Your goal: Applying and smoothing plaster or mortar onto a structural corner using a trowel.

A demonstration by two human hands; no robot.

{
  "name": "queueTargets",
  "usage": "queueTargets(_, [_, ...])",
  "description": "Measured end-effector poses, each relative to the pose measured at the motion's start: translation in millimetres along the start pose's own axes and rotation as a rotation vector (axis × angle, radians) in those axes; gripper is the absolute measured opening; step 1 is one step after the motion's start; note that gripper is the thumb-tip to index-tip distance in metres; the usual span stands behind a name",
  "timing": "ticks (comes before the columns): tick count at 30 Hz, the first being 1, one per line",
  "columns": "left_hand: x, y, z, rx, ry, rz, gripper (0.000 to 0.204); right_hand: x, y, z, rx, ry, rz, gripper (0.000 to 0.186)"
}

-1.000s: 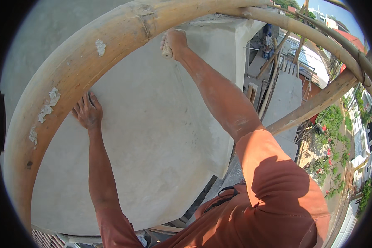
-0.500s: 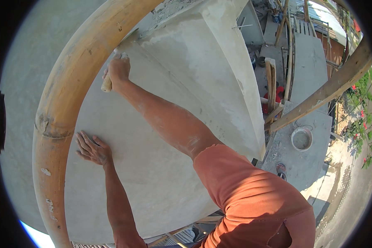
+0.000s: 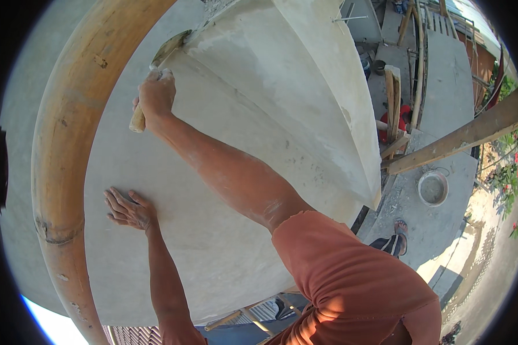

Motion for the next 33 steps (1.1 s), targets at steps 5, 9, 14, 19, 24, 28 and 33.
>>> queueTargets(5, [-0.1, 1.2, -1.9, 0.002, 0.002, 0.002, 0.056, 3.7, -6.7, -1.9, -0.131, 0.036, -0.035, 0.019])
queueTargets(9, [0.1, 1.9, -2.4, 0.007, -0.002, 0.0, 0.057, 7.7, -15.1, -5.8, -0.119, 0.143, -0.017, 0.021])
queueTargets(14, [0.4, 2.0, -2.8, 0.014, -0.006, 0.006, 0.057, 15.4, -27.7, -3.7, 0.007, 0.136, 0.084, 0.022])
queueTargets(19, [2.6, -4.1, -2.6, 0.009, -0.001, 0.012, 0.057, 35.4, -31.2, 9.0, 0.245, 0.102, 0.175, 0.018])
queueTargets(24, [5.1, -0.3, 0.2, 0.031, 0.029, 0.01, 0.056, 9.7, -16.8, 12.2, 0.283, -0.016, 0.044, 0.019])
queueTargets(28, [6.6, 3.2, 0.0, 0.041, 0.041, 0.001, 0.056, -23.0, -4.5, 17.9, 0.213, -0.004, 0.017, 0.019])
queueTargets(33, [3.9, 0.0, 1.6, 0.043, 0.039, -0.002, 0.055, -3.2, -18.3, 5.7, 0.205, 0.033, 0.067, 0.02])
Point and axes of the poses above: each hand's wrist, its own x-axis away from the middle knuckle, its own z-axis out of the back of the hand, y = z × x, the point moved 8 cm from there along -x, towards the middle knuckle, and after that the axes turned 5 degrees about -y, right-handed, at the moved point
